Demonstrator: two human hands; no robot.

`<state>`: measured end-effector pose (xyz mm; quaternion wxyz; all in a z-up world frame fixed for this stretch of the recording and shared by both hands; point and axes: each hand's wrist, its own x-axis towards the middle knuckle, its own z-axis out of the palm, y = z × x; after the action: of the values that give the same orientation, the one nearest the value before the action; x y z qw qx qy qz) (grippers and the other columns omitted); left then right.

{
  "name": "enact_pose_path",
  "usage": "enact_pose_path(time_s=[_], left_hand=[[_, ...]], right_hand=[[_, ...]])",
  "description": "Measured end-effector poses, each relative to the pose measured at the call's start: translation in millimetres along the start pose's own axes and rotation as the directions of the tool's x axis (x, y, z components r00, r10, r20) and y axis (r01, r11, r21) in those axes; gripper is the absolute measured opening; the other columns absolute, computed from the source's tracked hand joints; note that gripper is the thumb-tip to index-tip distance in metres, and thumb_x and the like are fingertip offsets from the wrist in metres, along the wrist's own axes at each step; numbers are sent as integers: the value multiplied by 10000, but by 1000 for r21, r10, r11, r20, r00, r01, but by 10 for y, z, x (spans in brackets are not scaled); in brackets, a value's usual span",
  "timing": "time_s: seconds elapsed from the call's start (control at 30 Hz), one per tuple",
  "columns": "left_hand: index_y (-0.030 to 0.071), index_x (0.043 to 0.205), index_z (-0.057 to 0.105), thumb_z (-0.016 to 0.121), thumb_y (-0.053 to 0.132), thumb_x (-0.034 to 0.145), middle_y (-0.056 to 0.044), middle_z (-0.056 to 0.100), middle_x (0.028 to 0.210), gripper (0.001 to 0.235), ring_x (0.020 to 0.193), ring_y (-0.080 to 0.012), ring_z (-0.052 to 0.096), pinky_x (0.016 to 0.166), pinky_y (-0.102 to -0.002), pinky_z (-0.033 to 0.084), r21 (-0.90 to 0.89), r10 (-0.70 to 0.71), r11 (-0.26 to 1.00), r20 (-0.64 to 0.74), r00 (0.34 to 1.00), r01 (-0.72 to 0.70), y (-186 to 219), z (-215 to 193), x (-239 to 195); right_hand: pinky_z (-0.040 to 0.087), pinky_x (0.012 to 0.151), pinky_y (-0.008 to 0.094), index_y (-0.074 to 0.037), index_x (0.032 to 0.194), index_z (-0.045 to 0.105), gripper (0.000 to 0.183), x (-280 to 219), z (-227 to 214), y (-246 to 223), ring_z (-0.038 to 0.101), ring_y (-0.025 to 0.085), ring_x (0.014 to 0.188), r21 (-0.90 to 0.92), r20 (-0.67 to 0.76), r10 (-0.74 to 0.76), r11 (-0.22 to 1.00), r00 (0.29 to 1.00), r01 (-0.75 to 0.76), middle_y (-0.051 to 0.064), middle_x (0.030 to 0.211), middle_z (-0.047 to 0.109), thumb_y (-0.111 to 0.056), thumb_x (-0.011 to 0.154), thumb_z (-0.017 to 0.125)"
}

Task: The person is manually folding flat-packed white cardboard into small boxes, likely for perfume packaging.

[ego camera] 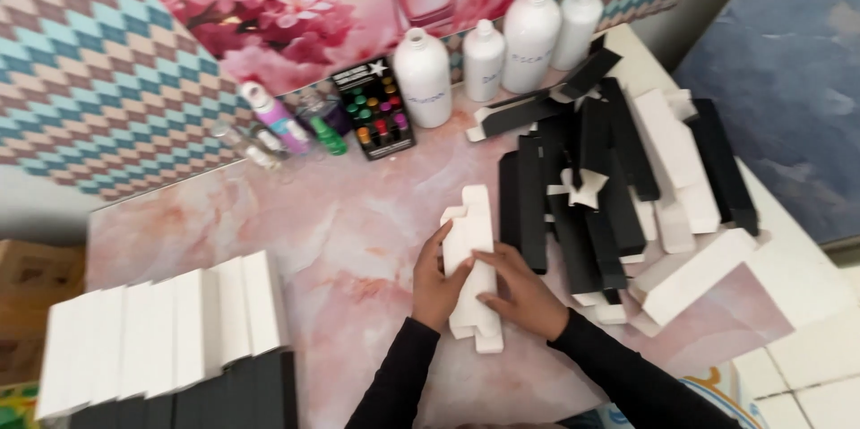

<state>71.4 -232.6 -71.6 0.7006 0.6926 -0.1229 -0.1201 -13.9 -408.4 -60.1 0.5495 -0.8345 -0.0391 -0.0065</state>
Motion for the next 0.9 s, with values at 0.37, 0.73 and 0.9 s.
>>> enact_pose_path(time_s=[0.37, 0.73, 0.9], left_hand=[[187, 1514, 539, 778, 367, 905, -142, 570, 1462, 679, 1324, -345, 541, 1097, -546, 420, 810, 194, 582, -57, 979, -68, -542, -926, -318], [142, 1610, 356, 484, 462, 1048, -187, 270, 1682, 659, 1556, -394, 188, 1205, -681, 66, 927, 143, 336, 125, 982, -167, -484, -985, -491], [245, 1610, 352, 413, 623, 1042, -216, 219, 1683, 685, 1566, -415, 110, 1180, -737, -35, 933, 77, 321, 145, 986, -162, -301, -966, -499]], right_hand=[[320, 1047, 467, -219, 1418, 612, 390, 354, 942, 91, 401, 338, 1394, -545, 129, -148, 815, 981, 195, 121, 1501, 492, -360, 1066, 522], [396, 980, 442, -191, 1231, 725, 269, 547, 1073, 168, 498, 296, 1294, -526, 61, -142, 837, 988, 152, 17, 1299, 615, -202, 977, 635], [498, 903, 373, -189, 1022, 720, 150, 975, 989, 500, 617, 271, 1063, -405, -183, -94, 914, 979, 13, 12, 1006, 632, -278, 916, 779]])
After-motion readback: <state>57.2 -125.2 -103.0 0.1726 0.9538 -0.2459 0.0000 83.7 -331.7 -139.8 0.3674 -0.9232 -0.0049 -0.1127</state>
